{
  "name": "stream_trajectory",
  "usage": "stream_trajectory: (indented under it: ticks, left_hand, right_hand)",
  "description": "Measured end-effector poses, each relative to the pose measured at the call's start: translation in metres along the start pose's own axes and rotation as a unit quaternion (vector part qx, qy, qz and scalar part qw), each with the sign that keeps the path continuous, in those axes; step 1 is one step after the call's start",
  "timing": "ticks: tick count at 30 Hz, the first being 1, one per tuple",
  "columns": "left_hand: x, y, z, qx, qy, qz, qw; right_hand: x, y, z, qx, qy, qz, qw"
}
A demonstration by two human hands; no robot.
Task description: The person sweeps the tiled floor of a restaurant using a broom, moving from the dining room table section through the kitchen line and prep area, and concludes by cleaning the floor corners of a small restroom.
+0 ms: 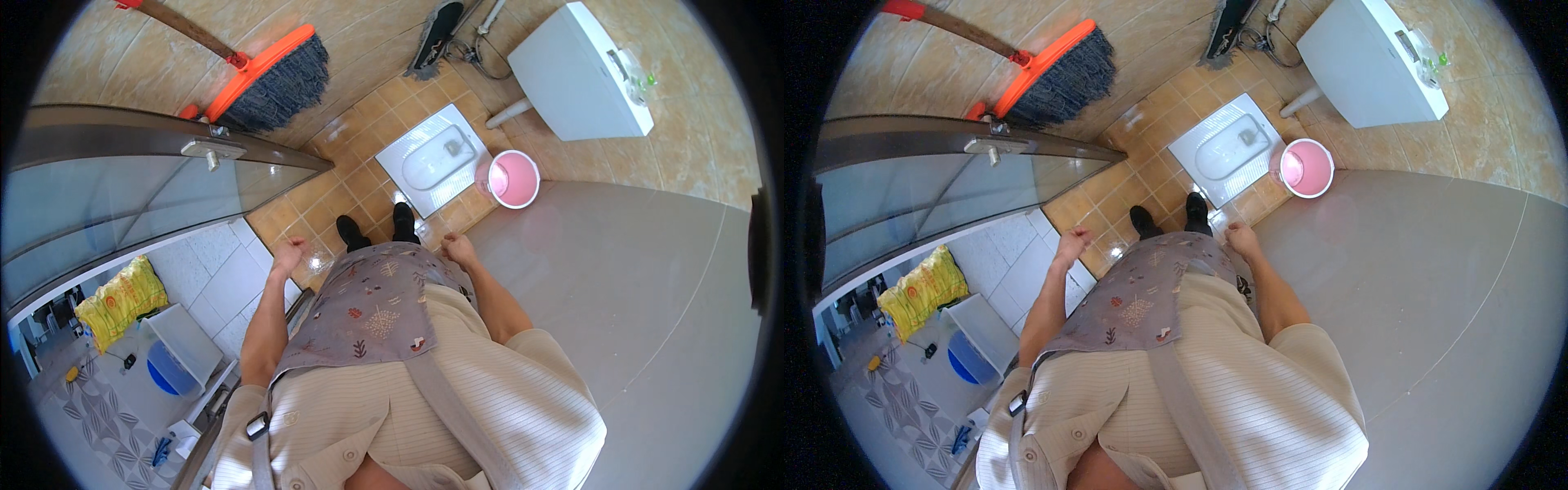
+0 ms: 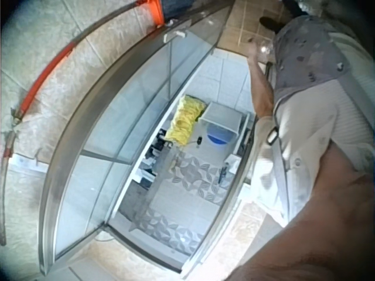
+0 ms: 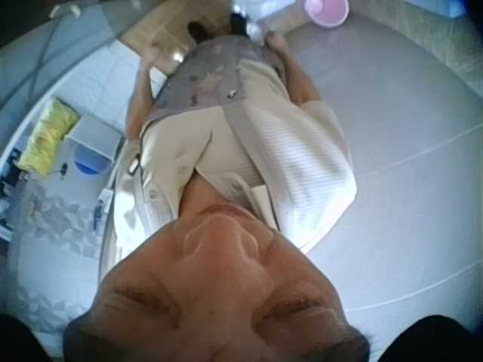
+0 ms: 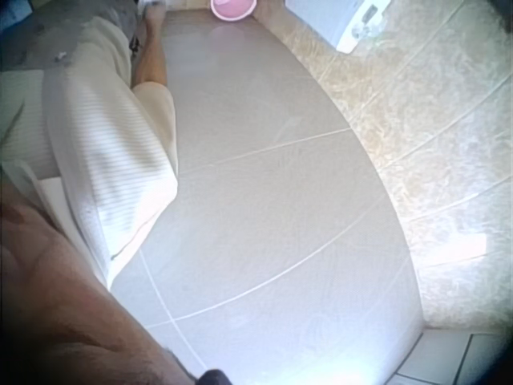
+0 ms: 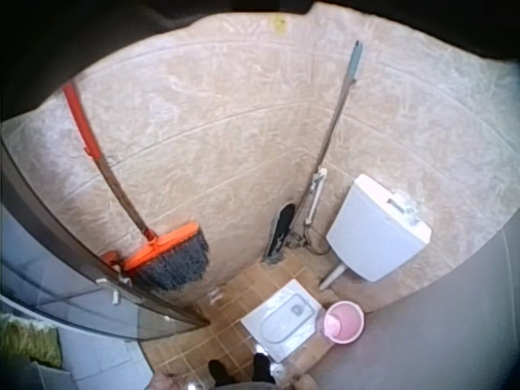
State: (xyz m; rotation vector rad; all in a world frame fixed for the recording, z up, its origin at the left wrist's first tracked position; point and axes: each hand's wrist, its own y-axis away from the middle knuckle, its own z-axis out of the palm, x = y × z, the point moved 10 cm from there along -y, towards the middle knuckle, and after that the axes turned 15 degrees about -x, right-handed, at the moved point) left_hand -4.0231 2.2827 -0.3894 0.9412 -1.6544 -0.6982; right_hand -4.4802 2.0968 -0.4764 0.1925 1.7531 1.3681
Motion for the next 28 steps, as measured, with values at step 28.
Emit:
stream_trajectory:
  ticks: [28]
  left_hand:
    - [0.222, 0.024, -0.139, 0.225, 0.093, 0.137, 0.96]
  right_hand:
    - [0.0, 0.005, -0.022, -0.063, 0.018, 0.024, 0.998]
